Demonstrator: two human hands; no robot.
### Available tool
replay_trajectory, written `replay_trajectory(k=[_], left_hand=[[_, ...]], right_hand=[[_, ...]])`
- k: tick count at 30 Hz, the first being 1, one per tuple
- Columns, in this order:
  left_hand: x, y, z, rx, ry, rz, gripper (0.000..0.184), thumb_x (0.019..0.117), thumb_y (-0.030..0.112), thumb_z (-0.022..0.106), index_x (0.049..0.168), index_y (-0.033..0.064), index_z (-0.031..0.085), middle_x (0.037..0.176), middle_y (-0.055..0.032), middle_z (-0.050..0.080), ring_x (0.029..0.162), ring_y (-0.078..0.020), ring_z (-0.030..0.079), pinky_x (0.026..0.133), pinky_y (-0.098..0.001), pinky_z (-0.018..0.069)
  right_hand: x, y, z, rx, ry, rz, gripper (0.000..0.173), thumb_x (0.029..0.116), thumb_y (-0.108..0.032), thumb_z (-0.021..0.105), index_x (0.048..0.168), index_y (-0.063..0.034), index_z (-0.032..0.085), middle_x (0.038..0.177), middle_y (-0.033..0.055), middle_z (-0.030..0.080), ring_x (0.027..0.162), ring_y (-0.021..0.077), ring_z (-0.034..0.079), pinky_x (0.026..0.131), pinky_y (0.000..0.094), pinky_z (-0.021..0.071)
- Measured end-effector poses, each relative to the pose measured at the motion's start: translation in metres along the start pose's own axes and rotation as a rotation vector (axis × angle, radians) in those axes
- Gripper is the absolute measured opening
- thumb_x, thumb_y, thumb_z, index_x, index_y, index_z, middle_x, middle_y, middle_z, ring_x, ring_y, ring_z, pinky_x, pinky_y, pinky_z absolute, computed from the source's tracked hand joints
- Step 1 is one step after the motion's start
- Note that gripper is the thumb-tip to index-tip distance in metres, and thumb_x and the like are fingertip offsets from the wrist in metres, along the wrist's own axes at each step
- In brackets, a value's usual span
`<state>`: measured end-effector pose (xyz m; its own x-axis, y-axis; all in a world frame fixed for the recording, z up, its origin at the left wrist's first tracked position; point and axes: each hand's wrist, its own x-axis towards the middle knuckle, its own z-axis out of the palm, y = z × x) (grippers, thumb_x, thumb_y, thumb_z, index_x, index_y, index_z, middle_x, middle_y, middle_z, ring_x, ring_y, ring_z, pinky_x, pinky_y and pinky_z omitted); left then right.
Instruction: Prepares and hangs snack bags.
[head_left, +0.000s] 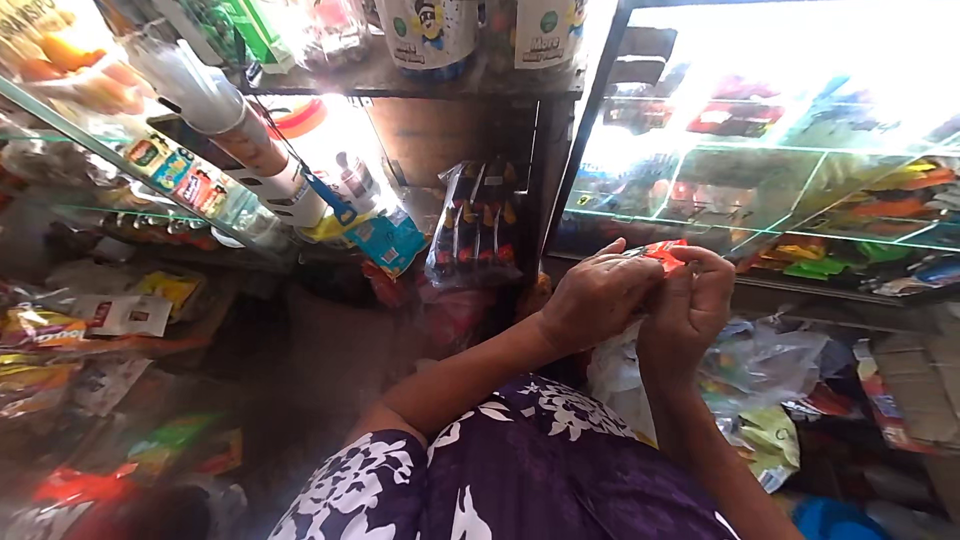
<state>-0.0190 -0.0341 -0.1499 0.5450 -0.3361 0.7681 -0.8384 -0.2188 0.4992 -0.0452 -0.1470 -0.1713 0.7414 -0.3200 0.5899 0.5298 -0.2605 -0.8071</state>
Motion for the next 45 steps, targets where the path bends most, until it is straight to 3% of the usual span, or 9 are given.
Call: replay_trajectory(k=[5, 12, 18, 23, 26, 31, 37, 41, 45], left_hand=[[0.0, -0.01, -0.009, 0.045, -0.019, -0.074, 0.009, 0.0925, -0.004, 0.064, 0.094, -0.0067, 0.072, 0.087, -0.0155, 0.074, 0.087, -0.024, 0.074, 0.105, -0.0495, 0.0512], [0.001, -0.02, -0.012, 0.069, -0.035, -0.103, 0.009, 0.0939, -0.002, 0.064, 0.094, -0.0056, 0.072, 0.088, -0.014, 0.075, 0.088, -0.0223, 0.075, 0.106, -0.0484, 0.0503], [0.001, -0.017, -0.018, 0.088, -0.065, -0.035, 0.01, 0.0937, -0.003, 0.063, 0.093, -0.0053, 0.072, 0.087, -0.0146, 0.075, 0.089, -0.0245, 0.076, 0.106, -0.0488, 0.0505], [-0.004, -0.017, -0.025, 0.118, -0.113, 0.03, 0.01, 0.0941, -0.003, 0.063, 0.092, -0.0039, 0.072, 0.087, -0.0133, 0.076, 0.091, -0.0242, 0.076, 0.107, -0.0468, 0.0498], [-0.007, -0.017, -0.03, 0.125, -0.121, 0.056, 0.011, 0.0944, -0.002, 0.062, 0.091, -0.0033, 0.072, 0.086, -0.0132, 0.075, 0.093, -0.0244, 0.075, 0.107, -0.0468, 0.0498], [-0.015, -0.013, -0.028, 0.063, -0.161, 0.068, 0.012, 0.0946, -0.002, 0.062, 0.086, -0.0024, 0.071, 0.082, -0.0131, 0.074, 0.091, -0.025, 0.075, 0.107, -0.0479, 0.0496], [-0.007, -0.006, -0.026, -0.322, -0.099, -0.259, 0.021, 0.0988, 0.005, 0.058, 0.104, -0.013, 0.066, 0.11, -0.0227, 0.069, 0.114, -0.022, 0.066, 0.102, -0.0349, 0.0507], [0.014, 0.01, -0.029, -0.688, -0.114, -0.61, 0.015, 0.101, 0.005, 0.053, 0.097, -0.0027, 0.066, 0.104, -0.0019, 0.07, 0.098, -0.0006, 0.064, 0.088, -0.0216, 0.0525], [0.027, 0.009, -0.028, -0.856, -0.162, -0.694, 0.015, 0.0995, 0.004, 0.054, 0.091, 0.0067, 0.066, 0.096, 0.0045, 0.069, 0.09, -0.0001, 0.063, 0.083, -0.0219, 0.0525]], right_hand=[[0.005, -0.006, -0.003, 0.208, -0.139, 0.236, 0.024, 0.1069, -0.011, 0.036, 0.121, -0.0077, 0.056, 0.085, -0.0152, 0.06, 0.07, -0.0057, 0.058, 0.067, 0.0155, 0.0519], [0.018, -0.003, -0.022, 0.119, -0.293, 0.194, 0.023, 0.1032, -0.008, 0.047, 0.113, 0.003, 0.064, 0.095, -0.0031, 0.073, 0.08, 0.0002, 0.069, 0.075, 0.0209, 0.0607], [0.027, -0.007, -0.036, -0.166, -0.315, 0.094, 0.024, 0.0963, -0.014, 0.061, 0.108, 0.0021, 0.074, 0.097, 0.0069, 0.062, 0.084, -0.0021, 0.058, 0.073, 0.0085, 0.0479], [0.021, -0.01, -0.039, 0.194, -0.313, 0.305, 0.02, 0.0911, -0.001, 0.059, 0.109, -0.0013, 0.069, 0.083, -0.0077, 0.066, 0.059, -0.0023, 0.059, 0.055, 0.0145, 0.0531], [0.014, -0.009, -0.032, 0.418, -0.29, 0.382, 0.021, 0.0937, -0.001, 0.056, 0.104, -0.0119, 0.071, 0.072, -0.0121, 0.068, 0.056, -0.0007, 0.061, 0.055, 0.0176, 0.0548], [0.013, -0.006, -0.025, 0.551, -0.185, 0.344, 0.022, 0.0984, -0.001, 0.052, 0.103, -0.0123, 0.07, 0.072, -0.0103, 0.07, 0.06, 0.0009, 0.064, 0.062, 0.0184, 0.0573], [0.029, -0.012, -0.031, 0.551, -0.318, 0.28, 0.023, 0.0973, -0.002, 0.056, 0.105, -0.0148, 0.074, 0.075, -0.0098, 0.072, 0.063, 0.0019, 0.067, 0.064, 0.0196, 0.0594], [0.044, -0.017, -0.036, 0.552, -0.397, 0.255, 0.025, 0.099, -0.003, 0.053, 0.106, -0.0123, 0.074, 0.076, -0.0099, 0.072, 0.064, 0.0009, 0.066, 0.064, 0.0188, 0.0585], [0.054, -0.019, -0.043, 0.549, -0.445, 0.24, 0.028, 0.1007, -0.003, 0.047, 0.111, -0.0091, 0.073, 0.078, -0.0104, 0.071, 0.065, 0.0, 0.064, 0.064, 0.0178, 0.0573]])
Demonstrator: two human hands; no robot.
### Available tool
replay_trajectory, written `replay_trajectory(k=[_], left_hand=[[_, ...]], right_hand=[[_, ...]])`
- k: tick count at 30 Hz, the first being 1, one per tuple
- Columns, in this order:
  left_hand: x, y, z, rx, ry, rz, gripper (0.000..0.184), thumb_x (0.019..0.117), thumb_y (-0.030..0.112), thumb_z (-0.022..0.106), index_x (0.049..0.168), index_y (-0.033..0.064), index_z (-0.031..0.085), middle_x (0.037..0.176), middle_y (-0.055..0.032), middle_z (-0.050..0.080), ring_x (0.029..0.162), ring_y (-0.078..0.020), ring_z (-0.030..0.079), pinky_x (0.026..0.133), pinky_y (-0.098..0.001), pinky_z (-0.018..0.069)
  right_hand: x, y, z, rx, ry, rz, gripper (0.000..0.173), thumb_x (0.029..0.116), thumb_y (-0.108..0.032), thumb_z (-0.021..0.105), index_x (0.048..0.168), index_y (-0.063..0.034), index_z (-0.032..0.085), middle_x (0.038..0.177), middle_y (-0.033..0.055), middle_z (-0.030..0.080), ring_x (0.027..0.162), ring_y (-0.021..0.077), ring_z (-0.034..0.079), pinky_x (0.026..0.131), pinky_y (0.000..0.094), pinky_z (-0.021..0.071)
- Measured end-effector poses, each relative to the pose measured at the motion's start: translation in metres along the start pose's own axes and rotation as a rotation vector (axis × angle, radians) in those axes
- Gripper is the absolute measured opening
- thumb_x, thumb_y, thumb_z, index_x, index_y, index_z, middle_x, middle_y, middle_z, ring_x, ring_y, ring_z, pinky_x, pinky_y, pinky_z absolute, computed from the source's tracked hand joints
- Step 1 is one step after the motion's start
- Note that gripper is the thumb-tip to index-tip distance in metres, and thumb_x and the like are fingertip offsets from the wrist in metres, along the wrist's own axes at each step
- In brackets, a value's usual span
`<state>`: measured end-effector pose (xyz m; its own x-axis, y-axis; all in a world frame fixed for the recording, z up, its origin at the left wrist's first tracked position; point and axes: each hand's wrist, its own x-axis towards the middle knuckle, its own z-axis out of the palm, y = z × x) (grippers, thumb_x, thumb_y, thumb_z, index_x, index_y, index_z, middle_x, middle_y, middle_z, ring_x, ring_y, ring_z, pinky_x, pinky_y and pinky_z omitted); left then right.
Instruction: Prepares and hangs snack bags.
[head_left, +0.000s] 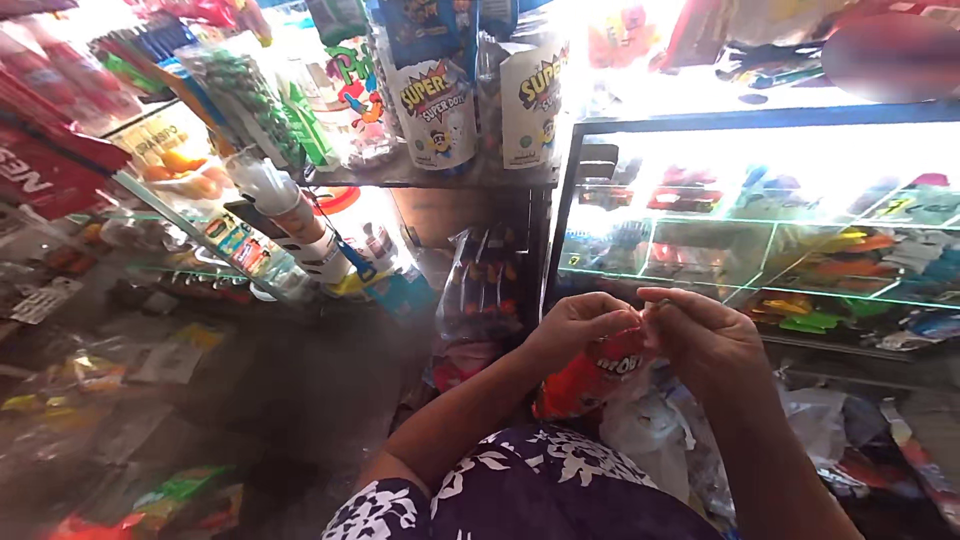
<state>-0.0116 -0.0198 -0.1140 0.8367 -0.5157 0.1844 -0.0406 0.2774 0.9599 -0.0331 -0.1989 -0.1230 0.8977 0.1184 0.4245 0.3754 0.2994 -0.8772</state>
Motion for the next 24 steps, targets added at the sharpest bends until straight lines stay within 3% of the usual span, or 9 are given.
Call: replay_trajectory(k=[5, 9, 15, 19, 24], left_hand=[[0.006, 0.005, 0.004, -0.072, -0.151, -0.1, 0.021, 0.1014, 0.01, 0.05, 0.089, 0.0126, 0.067, 0.098, 0.0071, 0.068, 0.09, 0.0001, 0.063, 0.08, -0.0206, 0.0521], [0.006, 0.005, 0.009, -0.079, -0.194, -0.145, 0.029, 0.1043, 0.012, 0.043, 0.088, 0.014, 0.067, 0.091, 0.0092, 0.068, 0.083, 0.002, 0.062, 0.074, -0.0185, 0.051], [0.003, 0.015, 0.017, 0.01, -0.198, -0.22, 0.03, 0.1033, 0.009, 0.044, 0.083, 0.0133, 0.065, 0.081, 0.0106, 0.063, 0.078, 0.0025, 0.058, 0.073, -0.0184, 0.0486], [0.0, 0.015, 0.016, 0.056, -0.219, -0.239, 0.028, 0.104, 0.01, 0.043, 0.084, 0.0134, 0.063, 0.085, 0.0096, 0.061, 0.079, 0.0017, 0.056, 0.073, -0.0186, 0.0476], [-0.004, 0.008, 0.017, -0.091, -0.255, -0.244, 0.03, 0.1041, 0.012, 0.036, 0.083, 0.0171, 0.057, 0.078, 0.0098, 0.059, 0.075, 0.0001, 0.057, 0.072, -0.0205, 0.049]], right_hand=[[0.0, -0.009, -0.007, 0.078, 0.051, -0.003, 0.02, 0.0943, -0.001, 0.061, 0.105, -0.012, 0.074, 0.08, -0.0059, 0.073, 0.058, -0.0001, 0.061, 0.054, 0.0148, 0.0528], [-0.005, -0.012, -0.011, 0.164, 0.025, 0.028, 0.015, 0.0944, -0.004, 0.064, 0.096, -0.0131, 0.077, 0.079, -0.004, 0.074, 0.055, -0.0019, 0.059, 0.051, 0.0128, 0.049], [-0.012, -0.004, -0.014, 0.258, -0.109, 0.059, 0.017, 0.0985, -0.008, 0.059, 0.098, -0.0149, 0.074, 0.076, -0.0065, 0.069, 0.054, -0.0041, 0.052, 0.051, 0.0117, 0.0447], [-0.015, -0.001, -0.012, 0.276, -0.125, 0.077, 0.017, 0.0994, -0.009, 0.057, 0.098, -0.0162, 0.073, 0.074, -0.0075, 0.066, 0.054, -0.0043, 0.051, 0.052, 0.0116, 0.0441], [-0.019, 0.0, -0.01, 0.262, -0.118, 0.068, 0.019, 0.0992, -0.006, 0.055, 0.098, -0.0163, 0.072, 0.076, -0.0072, 0.067, 0.055, -0.0043, 0.051, 0.052, 0.0116, 0.0442]])
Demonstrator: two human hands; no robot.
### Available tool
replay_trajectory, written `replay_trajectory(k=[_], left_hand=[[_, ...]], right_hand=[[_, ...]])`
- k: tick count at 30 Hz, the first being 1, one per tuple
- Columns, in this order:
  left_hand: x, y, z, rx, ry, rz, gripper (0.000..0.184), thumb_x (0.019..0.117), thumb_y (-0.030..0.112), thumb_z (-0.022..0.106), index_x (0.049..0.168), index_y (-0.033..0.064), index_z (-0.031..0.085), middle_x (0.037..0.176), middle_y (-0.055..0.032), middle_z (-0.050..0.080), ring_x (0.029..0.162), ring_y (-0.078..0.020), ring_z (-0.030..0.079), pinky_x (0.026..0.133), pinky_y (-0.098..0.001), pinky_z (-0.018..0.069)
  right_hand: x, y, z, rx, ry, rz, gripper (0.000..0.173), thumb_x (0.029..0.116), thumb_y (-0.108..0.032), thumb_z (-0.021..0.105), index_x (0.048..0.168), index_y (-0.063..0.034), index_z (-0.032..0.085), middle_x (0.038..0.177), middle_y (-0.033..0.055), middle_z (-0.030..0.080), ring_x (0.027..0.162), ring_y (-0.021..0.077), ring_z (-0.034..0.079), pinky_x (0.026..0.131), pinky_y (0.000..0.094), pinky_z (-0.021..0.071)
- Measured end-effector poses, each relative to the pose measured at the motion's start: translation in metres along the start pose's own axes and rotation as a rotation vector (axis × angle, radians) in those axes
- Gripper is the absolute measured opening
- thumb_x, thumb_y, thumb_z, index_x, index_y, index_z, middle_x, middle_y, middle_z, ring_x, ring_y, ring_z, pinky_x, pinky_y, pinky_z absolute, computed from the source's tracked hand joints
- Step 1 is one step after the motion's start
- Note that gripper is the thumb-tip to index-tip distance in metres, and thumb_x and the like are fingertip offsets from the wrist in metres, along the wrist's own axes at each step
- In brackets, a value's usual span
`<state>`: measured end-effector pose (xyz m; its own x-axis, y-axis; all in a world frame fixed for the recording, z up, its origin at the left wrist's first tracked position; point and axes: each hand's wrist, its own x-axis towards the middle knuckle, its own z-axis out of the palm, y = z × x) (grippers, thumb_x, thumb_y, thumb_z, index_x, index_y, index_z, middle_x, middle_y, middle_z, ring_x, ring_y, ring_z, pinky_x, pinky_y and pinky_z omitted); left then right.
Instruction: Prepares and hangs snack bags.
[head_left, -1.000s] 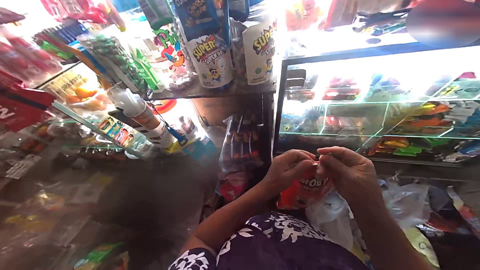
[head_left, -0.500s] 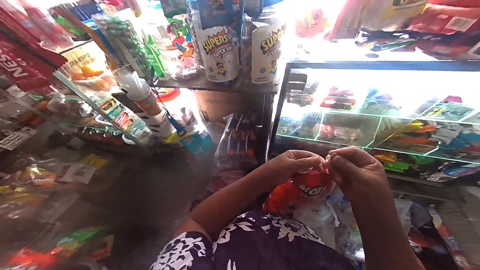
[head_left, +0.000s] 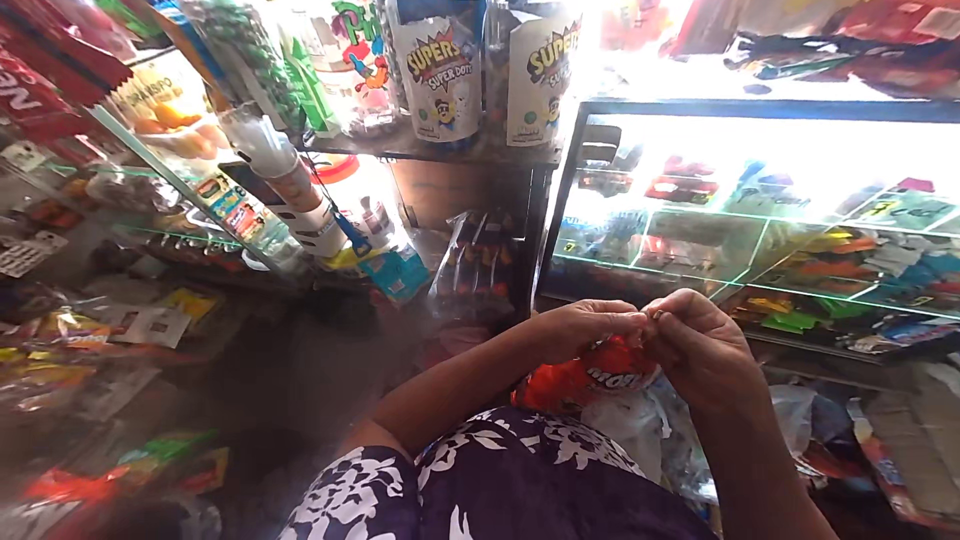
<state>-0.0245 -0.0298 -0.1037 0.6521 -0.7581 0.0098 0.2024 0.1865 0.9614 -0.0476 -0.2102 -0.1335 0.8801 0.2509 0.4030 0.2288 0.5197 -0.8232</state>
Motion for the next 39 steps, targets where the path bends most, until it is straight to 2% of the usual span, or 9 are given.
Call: replay_trajectory(k=[3, 6, 10, 15, 26, 31, 35, 39], left_hand=[[-0.001, -0.007, 0.0, -0.059, 0.012, 0.01, 0.031, 0.1055, 0.013, 0.034, 0.084, 0.0166, 0.056, 0.078, 0.0085, 0.061, 0.075, -0.0012, 0.059, 0.073, -0.0224, 0.0512], [-0.005, -0.002, -0.001, 0.027, 0.049, -0.015, 0.03, 0.1061, 0.011, 0.035, 0.086, 0.0145, 0.058, 0.078, 0.0092, 0.061, 0.074, 0.0006, 0.058, 0.071, -0.0195, 0.0494], [-0.011, 0.008, -0.005, 0.204, 0.033, -0.054, 0.025, 0.1028, 0.009, 0.044, 0.086, 0.0114, 0.062, 0.086, 0.0084, 0.06, 0.081, 0.0012, 0.057, 0.075, -0.0194, 0.0482], [-0.015, 0.012, -0.008, 0.264, -0.021, -0.09, 0.021, 0.1022, 0.009, 0.05, 0.087, 0.0091, 0.064, 0.092, 0.0064, 0.059, 0.084, 0.0008, 0.056, 0.076, -0.0181, 0.0474], [-0.014, 0.011, -0.006, 0.299, -0.003, -0.169, 0.024, 0.103, 0.007, 0.049, 0.083, 0.0091, 0.061, 0.082, 0.0074, 0.058, 0.075, 0.0016, 0.055, 0.07, -0.0169, 0.0452], [-0.015, 0.01, -0.006, 0.277, 0.037, -0.218, 0.023, 0.1041, 0.007, 0.049, 0.085, 0.0081, 0.062, 0.079, 0.0071, 0.06, 0.075, 0.0008, 0.057, 0.072, -0.0182, 0.0474], [-0.017, 0.009, -0.007, 0.269, 0.073, -0.243, 0.023, 0.1041, 0.008, 0.048, 0.085, 0.0094, 0.06, 0.077, 0.008, 0.059, 0.071, 0.0012, 0.056, 0.068, -0.0179, 0.046], [-0.02, 0.004, -0.011, 0.236, 0.093, -0.235, 0.023, 0.1046, 0.008, 0.047, 0.085, 0.0095, 0.059, 0.077, 0.0074, 0.059, 0.072, 0.0003, 0.056, 0.07, -0.0187, 0.0475]], right_hand=[[-0.002, 0.001, 0.004, -0.04, 0.025, -0.002, 0.021, 0.1001, -0.006, 0.053, 0.098, -0.0176, 0.071, 0.078, -0.0078, 0.069, 0.056, -0.0047, 0.053, 0.053, 0.011, 0.0446], [-0.004, 0.005, 0.007, -0.007, 0.062, 0.016, 0.021, 0.0996, -0.006, 0.054, 0.096, -0.0168, 0.072, 0.075, -0.0072, 0.068, 0.055, -0.0038, 0.053, 0.053, 0.0119, 0.0457], [-0.008, 0.011, 0.01, 0.042, 0.093, 0.058, 0.019, 0.0974, -0.004, 0.057, 0.093, -0.0137, 0.073, 0.073, -0.0062, 0.068, 0.053, -0.003, 0.053, 0.051, 0.0129, 0.0459], [-0.013, 0.006, 0.018, 0.05, 0.149, 0.158, 0.021, 0.0965, -0.003, 0.055, 0.088, -0.0123, 0.073, 0.069, -0.0048, 0.067, 0.051, -0.0014, 0.054, 0.05, 0.0141, 0.0472], [-0.015, 0.011, 0.013, 0.131, 0.155, 0.243, 0.025, 0.0952, -0.001, 0.054, 0.086, -0.0105, 0.075, 0.072, -0.001, 0.072, 0.054, 0.0015, 0.061, 0.053, 0.0166, 0.0526], [-0.015, 0.018, 0.011, 0.176, 0.159, 0.263, 0.025, 0.0949, 0.0, 0.054, 0.087, -0.009, 0.075, 0.073, 0.0007, 0.072, 0.055, 0.0027, 0.062, 0.054, 0.0175, 0.0533], [-0.014, 0.026, 0.01, 0.219, 0.147, 0.267, 0.026, 0.0959, -0.002, 0.053, 0.087, -0.0099, 0.076, 0.075, 0.0008, 0.073, 0.058, 0.0029, 0.063, 0.056, 0.0178, 0.0543], [-0.012, 0.031, 0.013, 0.259, 0.152, 0.274, 0.025, 0.096, -0.002, 0.053, 0.087, -0.0089, 0.076, 0.075, 0.0019, 0.073, 0.058, 0.0034, 0.064, 0.056, 0.0175, 0.0546]])
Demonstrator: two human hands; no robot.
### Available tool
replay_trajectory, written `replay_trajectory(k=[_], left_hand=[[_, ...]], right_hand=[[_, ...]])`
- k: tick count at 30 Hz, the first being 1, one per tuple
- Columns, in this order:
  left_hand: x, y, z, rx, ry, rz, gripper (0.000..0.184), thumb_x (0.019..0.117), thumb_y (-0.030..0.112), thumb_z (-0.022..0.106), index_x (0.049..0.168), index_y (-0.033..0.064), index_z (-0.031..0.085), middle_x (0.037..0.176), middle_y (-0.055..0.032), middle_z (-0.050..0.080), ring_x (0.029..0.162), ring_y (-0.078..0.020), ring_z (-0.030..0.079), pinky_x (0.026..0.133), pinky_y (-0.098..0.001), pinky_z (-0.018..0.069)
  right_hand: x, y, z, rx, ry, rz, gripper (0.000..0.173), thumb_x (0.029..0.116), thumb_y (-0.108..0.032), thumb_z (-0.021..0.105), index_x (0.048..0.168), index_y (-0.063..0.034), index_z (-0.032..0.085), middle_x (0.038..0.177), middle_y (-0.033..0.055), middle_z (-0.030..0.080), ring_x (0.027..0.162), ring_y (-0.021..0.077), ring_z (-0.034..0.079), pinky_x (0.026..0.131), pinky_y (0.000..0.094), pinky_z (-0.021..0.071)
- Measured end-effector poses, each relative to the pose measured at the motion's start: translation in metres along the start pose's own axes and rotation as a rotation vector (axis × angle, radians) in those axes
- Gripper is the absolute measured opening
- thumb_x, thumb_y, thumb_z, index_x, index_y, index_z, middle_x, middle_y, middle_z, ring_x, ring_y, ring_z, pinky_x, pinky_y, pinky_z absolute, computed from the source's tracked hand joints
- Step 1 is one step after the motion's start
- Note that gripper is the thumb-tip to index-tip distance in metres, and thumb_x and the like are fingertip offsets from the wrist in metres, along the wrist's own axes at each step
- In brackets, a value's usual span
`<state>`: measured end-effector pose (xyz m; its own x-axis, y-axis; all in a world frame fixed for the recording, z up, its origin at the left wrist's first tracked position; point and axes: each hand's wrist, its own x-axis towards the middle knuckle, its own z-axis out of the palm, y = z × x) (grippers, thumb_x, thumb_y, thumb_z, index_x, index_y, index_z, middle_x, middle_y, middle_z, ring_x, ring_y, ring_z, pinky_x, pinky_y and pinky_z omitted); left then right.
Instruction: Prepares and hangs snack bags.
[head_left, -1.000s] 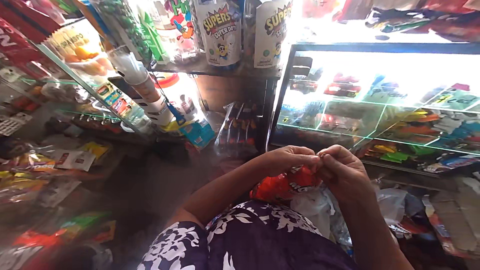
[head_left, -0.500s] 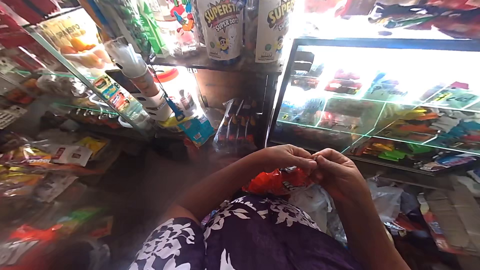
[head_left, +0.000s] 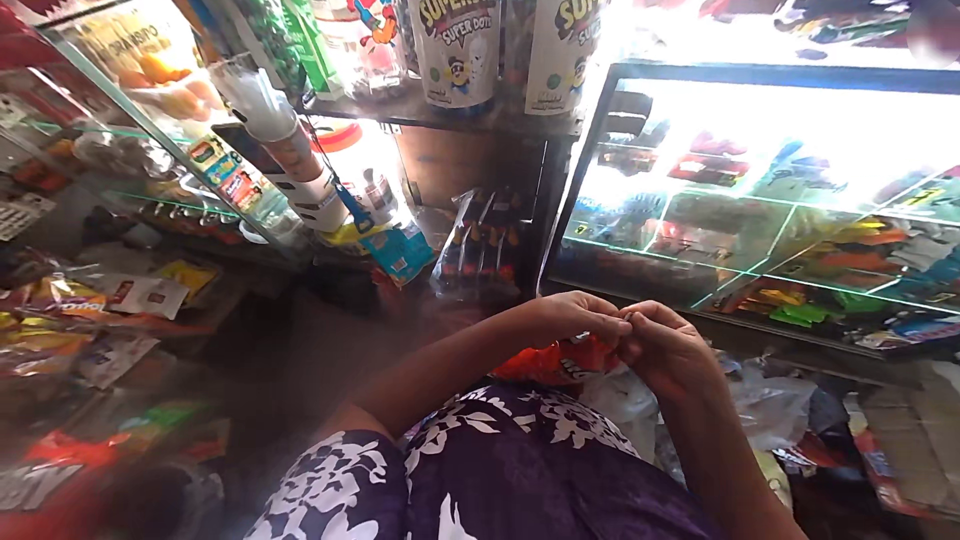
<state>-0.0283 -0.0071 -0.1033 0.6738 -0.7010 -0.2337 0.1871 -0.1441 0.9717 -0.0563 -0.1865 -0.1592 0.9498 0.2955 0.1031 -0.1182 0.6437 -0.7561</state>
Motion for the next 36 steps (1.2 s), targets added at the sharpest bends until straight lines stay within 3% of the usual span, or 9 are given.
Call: replay_trajectory(k=[9, 15, 17, 20, 24, 28, 31, 36], left_hand=[[-0.003, -0.01, -0.007, -0.085, 0.08, 0.101, 0.022, 0.1065, 0.01, 0.045, 0.091, 0.0082, 0.061, 0.08, 0.0076, 0.061, 0.075, 0.0008, 0.058, 0.073, -0.0186, 0.0493], [0.0, 0.002, -0.026, 0.037, 0.006, 0.253, 0.012, 0.0993, 0.007, 0.054, 0.096, 0.0035, 0.066, 0.099, 0.0031, 0.062, 0.089, 0.001, 0.058, 0.081, -0.0179, 0.0491], [-0.001, 0.011, -0.027, 0.079, 0.041, 0.246, 0.015, 0.1001, 0.009, 0.054, 0.095, 0.0036, 0.067, 0.1, 0.0024, 0.062, 0.088, 0.0014, 0.057, 0.078, -0.0168, 0.048], [-0.002, 0.018, -0.026, 0.124, 0.059, 0.23, 0.019, 0.1015, 0.012, 0.053, 0.097, 0.0012, 0.068, 0.109, -0.0014, 0.061, 0.097, -0.0014, 0.057, 0.084, -0.0196, 0.048], [-0.006, 0.006, -0.018, 0.003, 0.003, 0.287, 0.012, 0.0969, 0.005, 0.057, 0.108, 0.0012, 0.059, 0.111, -0.0019, 0.062, 0.094, -0.0013, 0.06, 0.081, -0.0196, 0.0515], [-0.005, -0.005, -0.013, -0.093, 0.027, 0.365, 0.014, 0.0996, 0.005, 0.052, 0.11, 0.0017, 0.061, 0.109, 0.0005, 0.064, 0.096, -0.0015, 0.062, 0.085, -0.0216, 0.0522], [-0.002, -0.012, -0.017, -0.092, -0.039, 0.475, 0.019, 0.0959, 0.001, 0.054, 0.113, -0.0027, 0.061, 0.122, -0.0044, 0.06, 0.11, -0.005, 0.059, 0.094, -0.0237, 0.0506], [-0.002, -0.014, -0.009, 0.132, 0.136, 0.672, 0.018, 0.097, -0.001, 0.056, 0.106, -0.0137, 0.065, 0.114, -0.0171, 0.067, 0.115, -0.0133, 0.062, 0.102, -0.0291, 0.049]], right_hand=[[0.009, 0.005, 0.013, -0.124, 0.105, -0.136, 0.026, 0.0991, 0.0, 0.047, 0.089, -0.0092, 0.07, 0.071, -0.0013, 0.07, 0.056, 0.0034, 0.062, 0.055, 0.0182, 0.0545], [0.019, -0.013, 0.018, -0.375, 0.052, -0.327, 0.021, 0.097, 0.0, 0.053, 0.096, -0.0123, 0.07, 0.076, -0.0058, 0.071, 0.06, 0.0019, 0.063, 0.059, 0.0178, 0.0554], [0.021, -0.018, 0.021, -0.418, 0.039, -0.376, 0.02, 0.0974, 0.0, 0.054, 0.097, -0.0129, 0.07, 0.078, -0.0062, 0.071, 0.061, 0.0017, 0.063, 0.06, 0.0176, 0.0556], [0.02, -0.022, 0.026, -0.447, 0.061, -0.407, 0.021, 0.0968, 0.001, 0.053, 0.097, -0.0121, 0.068, 0.078, -0.0066, 0.07, 0.061, 0.0012, 0.061, 0.06, 0.0168, 0.0546], [0.015, -0.018, 0.026, -0.453, 0.078, -0.452, 0.023, 0.0991, 0.0, 0.048, 0.1, -0.0137, 0.066, 0.08, -0.0079, 0.069, 0.064, 0.001, 0.062, 0.063, 0.0166, 0.0549], [0.013, -0.017, 0.027, -0.439, 0.102, -0.459, 0.023, 0.1007, 0.0, 0.047, 0.101, -0.0136, 0.065, 0.08, -0.0071, 0.069, 0.062, 0.0008, 0.06, 0.061, 0.016, 0.0533], [0.01, -0.021, 0.03, -0.424, 0.102, -0.459, 0.024, 0.101, -0.001, 0.046, 0.101, -0.0136, 0.066, 0.081, -0.0068, 0.07, 0.062, 0.0005, 0.061, 0.06, 0.0157, 0.0536], [0.004, -0.025, 0.028, -0.534, 0.061, -0.472, 0.019, 0.1006, -0.004, 0.05, 0.103, -0.0142, 0.065, 0.083, -0.0093, 0.07, 0.063, -0.0003, 0.062, 0.06, 0.0157, 0.0543]])
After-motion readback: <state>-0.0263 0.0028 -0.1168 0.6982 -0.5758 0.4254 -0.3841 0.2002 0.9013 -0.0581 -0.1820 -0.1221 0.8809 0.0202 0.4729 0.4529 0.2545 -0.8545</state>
